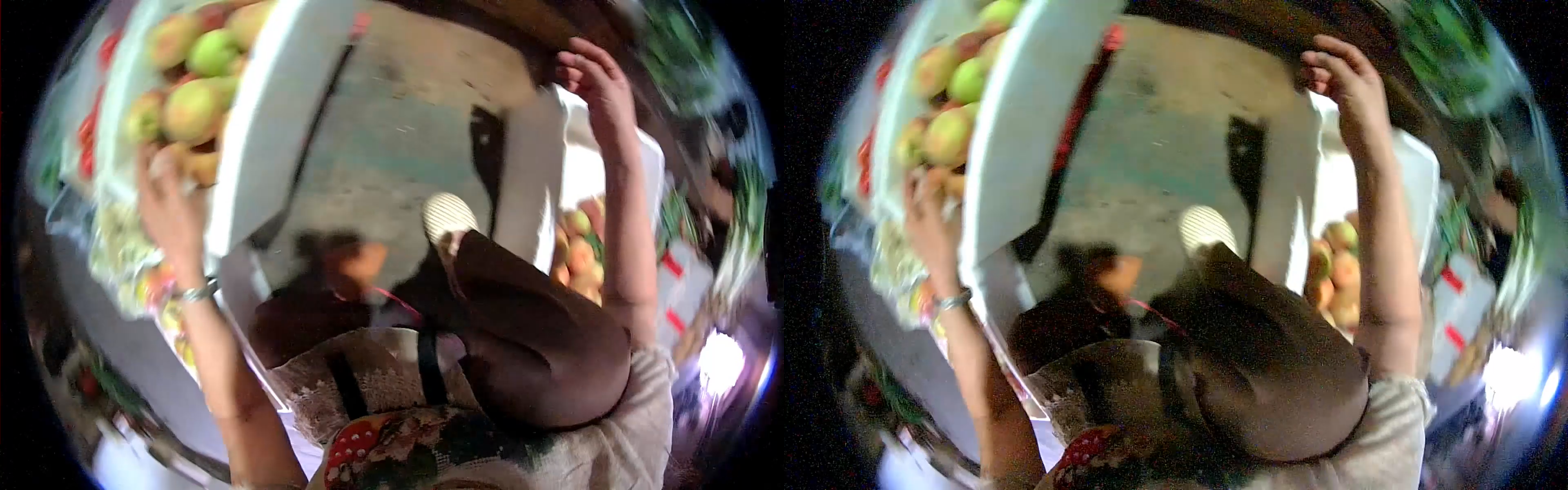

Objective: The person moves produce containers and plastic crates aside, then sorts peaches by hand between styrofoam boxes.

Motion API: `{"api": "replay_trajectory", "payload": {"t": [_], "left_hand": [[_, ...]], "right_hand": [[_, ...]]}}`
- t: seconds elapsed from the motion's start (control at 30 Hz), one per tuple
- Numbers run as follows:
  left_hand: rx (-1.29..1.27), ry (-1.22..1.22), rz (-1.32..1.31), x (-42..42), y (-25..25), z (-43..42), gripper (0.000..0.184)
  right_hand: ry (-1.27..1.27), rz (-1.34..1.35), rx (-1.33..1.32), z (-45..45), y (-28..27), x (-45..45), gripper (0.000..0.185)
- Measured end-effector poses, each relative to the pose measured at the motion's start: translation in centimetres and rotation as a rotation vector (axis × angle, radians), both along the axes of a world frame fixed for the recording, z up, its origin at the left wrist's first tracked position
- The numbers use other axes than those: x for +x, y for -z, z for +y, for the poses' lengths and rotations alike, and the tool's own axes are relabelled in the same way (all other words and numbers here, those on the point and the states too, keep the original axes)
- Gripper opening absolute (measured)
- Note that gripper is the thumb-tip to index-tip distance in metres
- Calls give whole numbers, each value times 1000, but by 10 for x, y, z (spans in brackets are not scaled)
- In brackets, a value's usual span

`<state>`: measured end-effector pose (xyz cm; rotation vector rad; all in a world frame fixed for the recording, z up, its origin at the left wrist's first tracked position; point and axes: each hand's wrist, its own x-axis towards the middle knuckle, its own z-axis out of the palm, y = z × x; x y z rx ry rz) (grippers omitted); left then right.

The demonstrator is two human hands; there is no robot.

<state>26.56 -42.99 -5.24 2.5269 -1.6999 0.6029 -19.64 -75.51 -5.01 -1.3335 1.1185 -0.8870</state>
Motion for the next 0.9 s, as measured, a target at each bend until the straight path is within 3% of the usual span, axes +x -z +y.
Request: {"api": "replay_trajectory", "payload": {"t": [0.07,0.13,0.23,0.3,0.33,0.4,0.47,0.6,0.67,0.73,0.8,0.83,0.9], "left_hand": [[-319,-151,810,-17,-10,-10,48],[-542,-383,1255,-24,-19,-16,50],[-535,-335,1214,-35,-34,-19,52],[-404,-134,1023,-3,-22,-3,53],[-417,-217,1099,-17,-29,-12,53],[-393,-242,1112,-20,-30,-16,53],[-409,-231,1143,-12,-25,-13,52],[-367,-304,1249,-6,-26,-12,52],[-363,-225,1209,11,-12,-5,52],[-358,-154,1159,6,-13,-6,52],[-443,-256,1227,-14,-22,-13,52],[-326,-165,1061,-10,-22,-11,51],[-375,-114,1068,-4,-15,-8,47]], "right_hand": [[40,233,82,22,30,-77,34],[-1,509,172,57,51,-128,40],[-110,742,331,114,62,-163,44],[-248,927,425,145,36,-152,55],[-354,966,484,152,26,-148,60],[-387,710,514,178,49,-172,71],[-548,936,271,200,54,-167,79],[-437,1079,149,209,45,-152,64],[-364,571,472,191,43,-168,60],[-75,112,728,178,29,-175,52],[38,-309,752,162,25,-189,47],[-11,-415,767,151,24,-193,47],[-2,-661,811,136,23,-188,49]]}}
